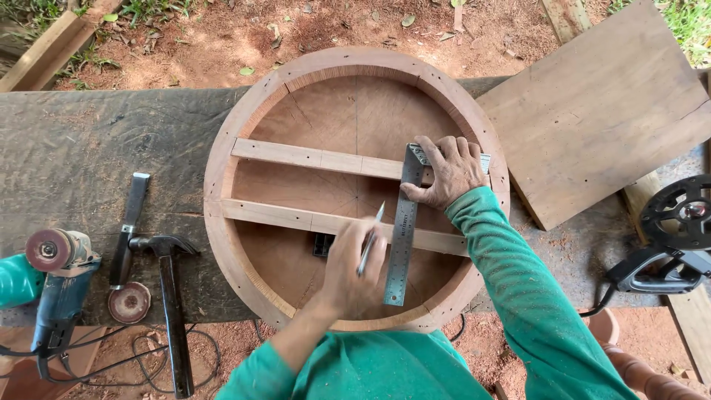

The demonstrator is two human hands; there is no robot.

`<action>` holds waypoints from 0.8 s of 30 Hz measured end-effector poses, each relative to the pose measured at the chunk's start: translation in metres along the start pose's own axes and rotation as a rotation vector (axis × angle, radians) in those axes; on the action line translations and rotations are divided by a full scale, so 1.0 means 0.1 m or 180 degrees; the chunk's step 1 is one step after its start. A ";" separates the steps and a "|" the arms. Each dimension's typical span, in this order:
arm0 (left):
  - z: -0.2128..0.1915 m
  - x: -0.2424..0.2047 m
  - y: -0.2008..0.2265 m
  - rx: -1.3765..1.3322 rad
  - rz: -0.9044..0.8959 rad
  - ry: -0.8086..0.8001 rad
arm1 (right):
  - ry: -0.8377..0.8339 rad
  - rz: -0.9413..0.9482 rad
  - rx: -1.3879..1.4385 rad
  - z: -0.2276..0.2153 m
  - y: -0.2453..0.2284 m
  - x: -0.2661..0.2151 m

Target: Marking measurements on a circular wooden frame and using a power router to shape the edges.

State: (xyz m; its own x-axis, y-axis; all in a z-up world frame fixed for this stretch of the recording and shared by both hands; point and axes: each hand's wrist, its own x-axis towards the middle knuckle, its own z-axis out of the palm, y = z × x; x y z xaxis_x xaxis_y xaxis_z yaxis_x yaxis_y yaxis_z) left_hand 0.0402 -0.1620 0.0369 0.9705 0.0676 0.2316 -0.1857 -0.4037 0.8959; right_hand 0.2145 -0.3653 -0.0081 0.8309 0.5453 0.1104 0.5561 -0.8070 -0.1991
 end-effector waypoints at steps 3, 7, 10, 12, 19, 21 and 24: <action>0.19 0.37 -0.25 0.0176 -0.0006 -0.0099 | 0.0043 -0.0035 -0.0006 0.00 0.02 -0.01; 0.18 0.69 -0.14 0.0185 -0.0623 -0.0257 | 0.0038 -0.0015 0.0012 -0.01 0.01 -0.01; 0.21 0.75 -0.19 0.0113 -0.0548 -0.0134 | 0.0057 -0.0007 0.0056 0.01 0.03 -0.02; 0.24 0.75 -0.26 0.0167 -0.0438 -0.0182 | 0.0164 -0.0069 0.0064 0.03 0.04 -0.03; 0.12 0.86 -0.28 0.0612 -0.0068 -0.0457 | 0.0092 -0.0072 0.0085 0.02 0.04 -0.03; -0.03 0.91 -0.10 0.0742 -0.0827 -0.1103 | 0.0077 -0.0066 0.0090 0.00 0.03 -0.02; -0.20 0.81 0.09 0.0717 -0.0835 -0.0962 | 0.0062 -0.0028 0.0089 0.00 0.00 -0.02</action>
State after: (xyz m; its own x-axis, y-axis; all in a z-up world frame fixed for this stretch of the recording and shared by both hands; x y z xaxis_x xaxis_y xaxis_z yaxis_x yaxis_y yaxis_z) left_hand 0.1140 -0.1419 0.0711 0.9878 -0.0615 -0.1430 0.0780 -0.5990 0.7969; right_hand 0.2132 -0.3665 -0.0086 0.8263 0.5477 0.1312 0.5628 -0.7953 -0.2250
